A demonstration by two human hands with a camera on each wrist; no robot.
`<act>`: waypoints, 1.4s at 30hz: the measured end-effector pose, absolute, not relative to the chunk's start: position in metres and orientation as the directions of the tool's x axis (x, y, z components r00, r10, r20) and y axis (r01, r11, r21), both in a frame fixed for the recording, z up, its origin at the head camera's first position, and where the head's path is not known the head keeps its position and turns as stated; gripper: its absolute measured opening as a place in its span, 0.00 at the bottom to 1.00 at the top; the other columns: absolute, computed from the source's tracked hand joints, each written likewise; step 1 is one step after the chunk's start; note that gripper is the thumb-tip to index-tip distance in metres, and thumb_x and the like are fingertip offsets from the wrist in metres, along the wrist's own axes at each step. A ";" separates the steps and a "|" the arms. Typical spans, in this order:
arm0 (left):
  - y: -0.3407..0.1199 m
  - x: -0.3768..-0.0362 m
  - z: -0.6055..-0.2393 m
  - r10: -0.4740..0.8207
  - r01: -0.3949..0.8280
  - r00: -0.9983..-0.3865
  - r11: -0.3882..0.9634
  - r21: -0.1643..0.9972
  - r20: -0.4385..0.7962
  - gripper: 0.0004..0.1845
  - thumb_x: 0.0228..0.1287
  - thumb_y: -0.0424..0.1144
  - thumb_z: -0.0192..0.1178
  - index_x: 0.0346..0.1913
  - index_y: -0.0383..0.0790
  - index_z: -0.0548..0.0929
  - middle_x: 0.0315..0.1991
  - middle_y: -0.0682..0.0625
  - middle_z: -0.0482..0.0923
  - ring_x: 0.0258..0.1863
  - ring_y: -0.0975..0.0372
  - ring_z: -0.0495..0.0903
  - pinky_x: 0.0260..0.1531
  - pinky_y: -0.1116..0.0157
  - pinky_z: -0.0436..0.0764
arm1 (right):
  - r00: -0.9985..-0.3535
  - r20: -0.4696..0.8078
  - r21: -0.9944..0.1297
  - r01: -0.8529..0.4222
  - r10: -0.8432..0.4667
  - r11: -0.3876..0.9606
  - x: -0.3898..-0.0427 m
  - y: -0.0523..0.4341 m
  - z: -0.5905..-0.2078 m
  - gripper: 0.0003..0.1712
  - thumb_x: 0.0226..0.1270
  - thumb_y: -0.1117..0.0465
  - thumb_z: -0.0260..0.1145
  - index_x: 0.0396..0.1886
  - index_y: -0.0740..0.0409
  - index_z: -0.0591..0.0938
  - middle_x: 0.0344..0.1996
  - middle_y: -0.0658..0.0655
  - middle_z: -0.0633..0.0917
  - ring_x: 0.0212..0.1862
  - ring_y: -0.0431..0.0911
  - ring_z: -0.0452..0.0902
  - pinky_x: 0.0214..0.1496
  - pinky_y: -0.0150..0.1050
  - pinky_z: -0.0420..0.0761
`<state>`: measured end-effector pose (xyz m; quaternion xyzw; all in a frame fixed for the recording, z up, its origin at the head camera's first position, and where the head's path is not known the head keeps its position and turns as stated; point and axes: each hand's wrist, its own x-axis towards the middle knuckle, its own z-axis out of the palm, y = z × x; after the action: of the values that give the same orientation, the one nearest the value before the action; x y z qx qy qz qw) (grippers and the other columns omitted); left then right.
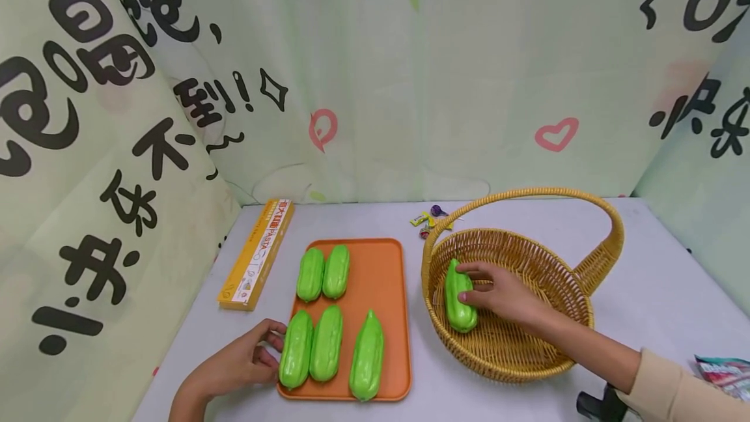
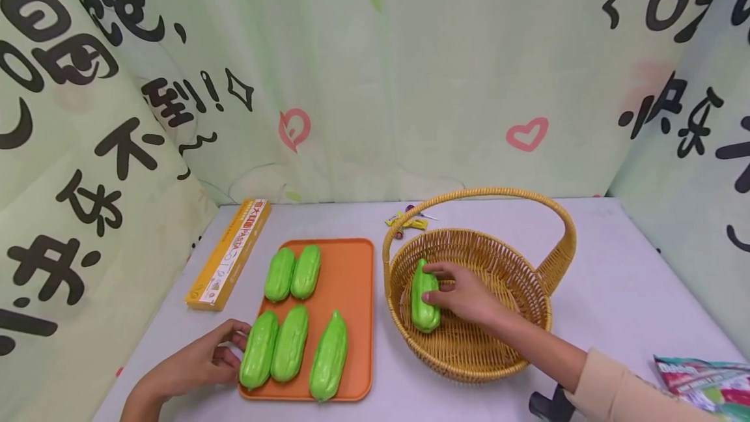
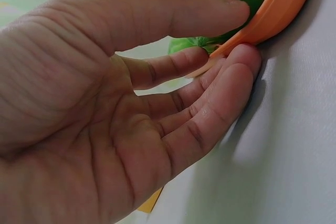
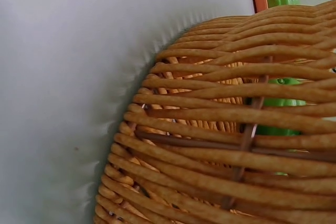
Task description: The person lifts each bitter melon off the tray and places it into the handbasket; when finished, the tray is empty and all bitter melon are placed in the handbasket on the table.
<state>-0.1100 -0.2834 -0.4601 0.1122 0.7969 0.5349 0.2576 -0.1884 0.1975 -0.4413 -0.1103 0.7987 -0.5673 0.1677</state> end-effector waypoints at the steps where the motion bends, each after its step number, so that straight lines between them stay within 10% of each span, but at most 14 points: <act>1: -0.283 -0.110 -0.460 0.455 -0.097 -0.842 0.402 0.910 -0.291 0.34 0.53 0.25 0.67 0.63 0.28 0.64 0.47 0.42 0.72 0.39 0.52 0.78 0.36 0.62 0.80 | -0.920 -0.141 -0.943 0.012 -0.366 0.334 -0.189 0.198 -0.441 0.35 0.64 0.61 0.71 0.67 0.66 0.70 0.64 0.77 0.67 0.60 0.66 0.73 0.48 0.44 0.81; 42: -0.283 -0.111 -0.463 0.438 -0.098 -0.852 0.408 0.908 -0.288 0.34 0.52 0.24 0.68 0.62 0.29 0.65 0.46 0.42 0.73 0.38 0.51 0.78 0.36 0.63 0.80 | -0.939 -0.190 -0.932 0.080 -0.288 0.354 -0.176 0.204 -0.421 0.36 0.65 0.59 0.70 0.69 0.65 0.68 0.64 0.72 0.70 0.57 0.60 0.76 0.50 0.48 0.80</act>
<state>-0.1110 -0.2835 -0.4632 0.1063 0.8006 0.5338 0.2507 -0.1763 0.2043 -0.4205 -0.0643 0.8064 -0.5649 0.1628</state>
